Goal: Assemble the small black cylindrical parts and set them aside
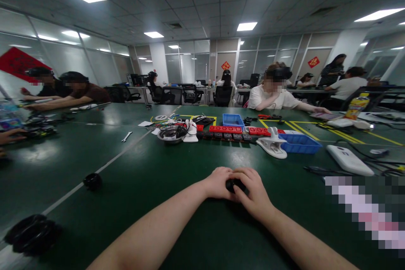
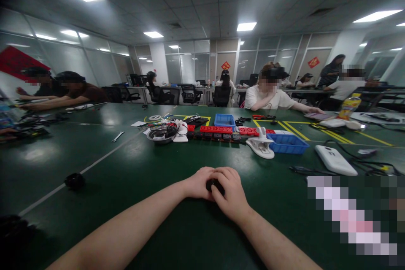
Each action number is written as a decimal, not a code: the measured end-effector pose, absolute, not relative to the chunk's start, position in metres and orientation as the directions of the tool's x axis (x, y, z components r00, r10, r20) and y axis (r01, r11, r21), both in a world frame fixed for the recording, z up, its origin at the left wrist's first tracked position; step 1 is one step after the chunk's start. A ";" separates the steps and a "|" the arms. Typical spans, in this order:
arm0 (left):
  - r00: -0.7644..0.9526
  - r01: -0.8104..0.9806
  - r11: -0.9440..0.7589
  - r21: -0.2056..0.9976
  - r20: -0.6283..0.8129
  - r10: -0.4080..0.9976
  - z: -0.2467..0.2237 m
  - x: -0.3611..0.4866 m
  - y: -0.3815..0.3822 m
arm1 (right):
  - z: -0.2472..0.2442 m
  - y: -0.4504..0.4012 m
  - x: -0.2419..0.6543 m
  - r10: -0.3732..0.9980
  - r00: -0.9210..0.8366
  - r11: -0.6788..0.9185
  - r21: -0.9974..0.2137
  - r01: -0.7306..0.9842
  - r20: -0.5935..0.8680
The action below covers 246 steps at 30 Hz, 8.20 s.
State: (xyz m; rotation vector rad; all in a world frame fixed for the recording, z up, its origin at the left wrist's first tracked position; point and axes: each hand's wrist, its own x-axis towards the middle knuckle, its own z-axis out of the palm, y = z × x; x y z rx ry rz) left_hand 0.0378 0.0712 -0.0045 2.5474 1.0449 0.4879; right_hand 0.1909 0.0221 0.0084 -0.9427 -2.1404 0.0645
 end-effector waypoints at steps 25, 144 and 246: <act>0.466 0.765 -0.543 0.345 0.286 0.838 -0.010 0.045 0.063 | -0.008 0.043 0.197 0.824 -0.185 0.491 -0.511 0.705 0.535; 0.670 0.604 -0.718 0.347 0.267 0.692 -0.008 0.041 0.066 | 0.004 0.032 0.197 0.743 -0.365 0.660 -0.527 0.535 0.561; 0.492 0.742 -0.579 0.338 0.313 0.813 -0.013 0.042 0.043 | -0.017 0.027 0.195 0.787 -0.144 0.517 -0.512 0.686 0.600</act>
